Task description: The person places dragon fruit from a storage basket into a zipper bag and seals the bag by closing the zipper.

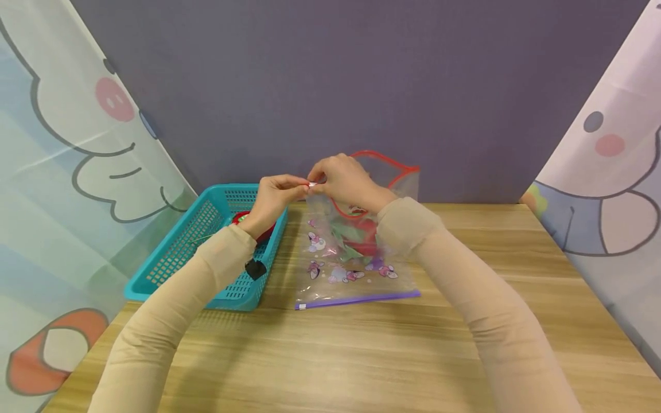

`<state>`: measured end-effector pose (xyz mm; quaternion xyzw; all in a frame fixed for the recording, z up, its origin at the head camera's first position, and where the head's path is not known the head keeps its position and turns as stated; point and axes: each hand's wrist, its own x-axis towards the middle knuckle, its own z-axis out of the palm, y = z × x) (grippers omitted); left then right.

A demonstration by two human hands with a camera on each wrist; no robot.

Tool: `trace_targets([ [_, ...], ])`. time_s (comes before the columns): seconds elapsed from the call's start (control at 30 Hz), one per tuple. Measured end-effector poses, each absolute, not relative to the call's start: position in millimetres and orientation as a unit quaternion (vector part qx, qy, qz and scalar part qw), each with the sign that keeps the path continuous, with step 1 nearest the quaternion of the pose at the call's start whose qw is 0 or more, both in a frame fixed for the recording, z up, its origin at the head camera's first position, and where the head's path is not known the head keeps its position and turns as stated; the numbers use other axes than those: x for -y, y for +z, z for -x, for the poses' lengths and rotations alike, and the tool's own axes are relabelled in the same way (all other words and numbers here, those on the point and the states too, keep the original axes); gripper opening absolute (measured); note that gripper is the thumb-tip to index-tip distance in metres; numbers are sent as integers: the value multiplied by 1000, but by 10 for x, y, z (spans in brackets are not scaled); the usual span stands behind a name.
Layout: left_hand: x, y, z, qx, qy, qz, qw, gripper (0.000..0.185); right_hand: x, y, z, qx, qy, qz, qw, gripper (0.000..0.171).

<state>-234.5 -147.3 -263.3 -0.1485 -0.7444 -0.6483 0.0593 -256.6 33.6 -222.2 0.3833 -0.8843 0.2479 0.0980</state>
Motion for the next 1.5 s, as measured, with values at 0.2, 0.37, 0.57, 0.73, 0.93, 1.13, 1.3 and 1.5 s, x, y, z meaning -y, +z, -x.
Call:
trace_targets([
  [0.2,1492,-2736,2423,738,-655,143,76,15,-327,-2274,2568,871,271,-392,118,18],
  [0.37,1485,-2731,2410,744,-644,150,93,14,-342,-2288,2579,864,300,-388,112,13],
  [0.57,1465,-2743,2406,753,-629,156,110,15,-400,-2290,2609,844,316,-421,102,11],
  [0.73,1397,-2765,2460,740,-635,191,118,13,-499,-2289,2626,839,301,-435,128,8],
  [0.93,1364,-2771,2473,743,-625,206,125,11,-559,-2300,2644,831,304,-446,133,5],
  [1.13,1350,-2690,2355,744,-625,201,127,12,-613,-2272,2630,829,292,-459,130,4],
  [1.3,1345,-2635,2270,754,-615,189,131,13,-675,-2256,2627,838,282,-451,124,4],
  [1.5,1349,-2635,2271,751,-617,195,129,13,-730,-2239,2640,849,276,-437,111,5],
])
